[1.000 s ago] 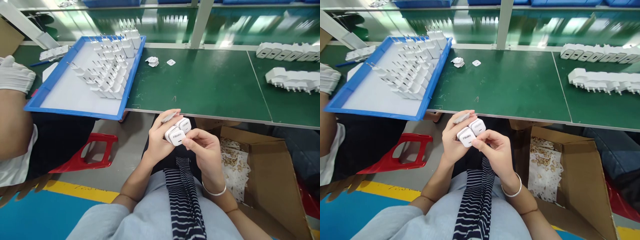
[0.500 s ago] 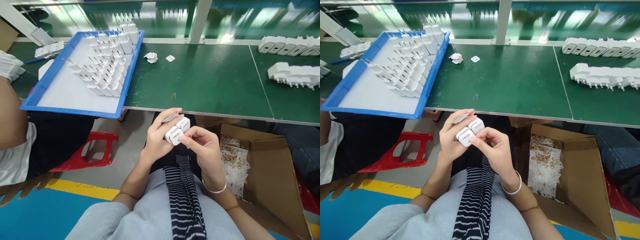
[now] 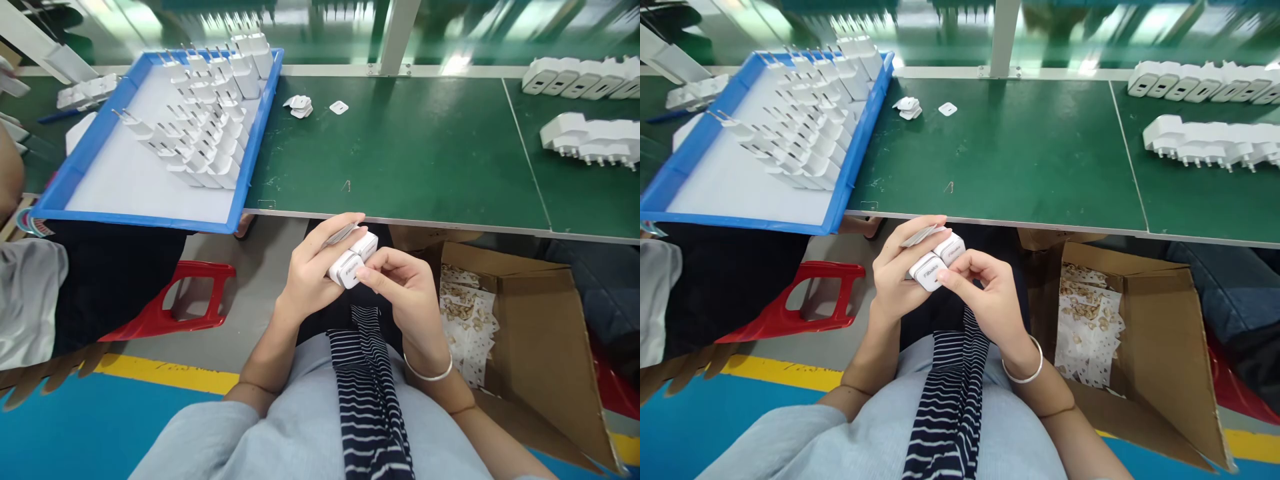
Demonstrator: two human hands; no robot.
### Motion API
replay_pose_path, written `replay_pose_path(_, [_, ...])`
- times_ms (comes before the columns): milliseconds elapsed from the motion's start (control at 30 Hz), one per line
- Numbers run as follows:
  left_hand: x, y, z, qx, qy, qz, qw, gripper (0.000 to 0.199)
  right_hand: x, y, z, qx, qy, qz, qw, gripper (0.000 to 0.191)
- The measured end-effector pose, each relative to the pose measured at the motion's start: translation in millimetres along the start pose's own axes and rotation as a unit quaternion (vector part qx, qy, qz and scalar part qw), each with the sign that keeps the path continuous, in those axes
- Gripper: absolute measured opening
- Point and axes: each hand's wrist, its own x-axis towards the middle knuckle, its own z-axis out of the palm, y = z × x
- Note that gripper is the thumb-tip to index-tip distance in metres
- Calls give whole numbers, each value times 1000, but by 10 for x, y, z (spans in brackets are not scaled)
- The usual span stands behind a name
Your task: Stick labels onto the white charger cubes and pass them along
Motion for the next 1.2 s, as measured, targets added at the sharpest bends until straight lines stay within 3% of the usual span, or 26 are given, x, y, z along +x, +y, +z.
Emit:
replay_pose_path(600, [-15,-10,-17,19,-18,-4,1000,43,4,-30,-14,-35,-9,14,999,27])
replay_pose_path(1000, [-43,-54,25,-10,-15,-71,997,36,49,24,54,-70,21,2,997,32])
replay_pose_path(1200, [-34,-72,59,-19,2,-73,997,34,66,44,84,-79,38,-6,996,30])
